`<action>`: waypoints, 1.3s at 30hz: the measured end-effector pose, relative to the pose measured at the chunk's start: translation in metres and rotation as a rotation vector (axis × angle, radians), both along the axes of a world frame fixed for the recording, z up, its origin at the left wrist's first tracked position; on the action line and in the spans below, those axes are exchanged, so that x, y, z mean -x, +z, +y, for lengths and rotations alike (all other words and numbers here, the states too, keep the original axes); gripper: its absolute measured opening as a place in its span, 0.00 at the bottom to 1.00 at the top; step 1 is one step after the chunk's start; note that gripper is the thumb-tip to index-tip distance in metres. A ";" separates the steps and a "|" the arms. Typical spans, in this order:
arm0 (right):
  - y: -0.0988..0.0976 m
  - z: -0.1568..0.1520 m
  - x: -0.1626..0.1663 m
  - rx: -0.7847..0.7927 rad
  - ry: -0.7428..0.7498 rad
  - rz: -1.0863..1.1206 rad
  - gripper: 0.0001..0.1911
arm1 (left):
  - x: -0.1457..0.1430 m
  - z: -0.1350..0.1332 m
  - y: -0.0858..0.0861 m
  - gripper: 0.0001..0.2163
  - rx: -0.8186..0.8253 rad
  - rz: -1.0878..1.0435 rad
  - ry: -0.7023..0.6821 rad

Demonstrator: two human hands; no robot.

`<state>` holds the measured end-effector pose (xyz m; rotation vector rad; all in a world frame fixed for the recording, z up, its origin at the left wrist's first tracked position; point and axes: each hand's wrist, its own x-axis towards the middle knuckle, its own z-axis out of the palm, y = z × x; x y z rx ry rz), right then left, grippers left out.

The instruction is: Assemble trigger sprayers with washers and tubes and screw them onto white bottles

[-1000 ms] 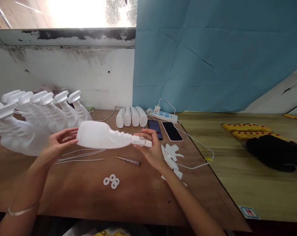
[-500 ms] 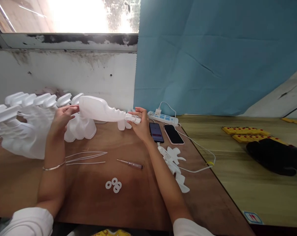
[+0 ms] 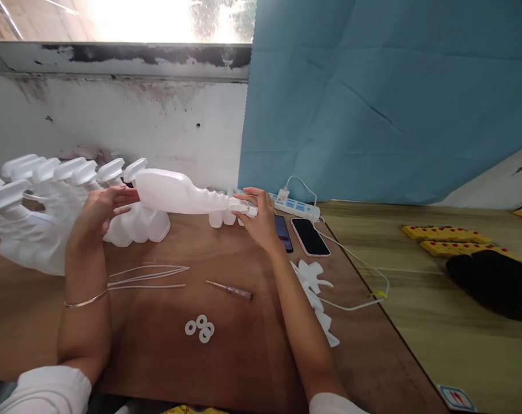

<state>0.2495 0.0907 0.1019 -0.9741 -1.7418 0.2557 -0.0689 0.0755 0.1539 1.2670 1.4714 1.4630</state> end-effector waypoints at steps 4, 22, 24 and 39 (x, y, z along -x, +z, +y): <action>0.007 -0.008 0.002 -0.065 -0.007 -0.045 0.21 | -0.005 0.000 0.003 0.14 0.017 -0.086 0.120; 0.029 -0.032 0.011 -0.339 -0.128 -0.267 0.14 | -0.014 -0.005 0.003 0.17 -0.164 0.007 0.309; 0.029 -0.033 0.012 -0.350 -0.125 -0.275 0.13 | -0.014 -0.006 0.003 0.17 -0.183 -0.015 0.264; 0.027 -0.035 0.015 -0.109 0.081 0.109 0.23 | -0.001 -0.026 0.018 0.12 -0.704 -0.290 -0.180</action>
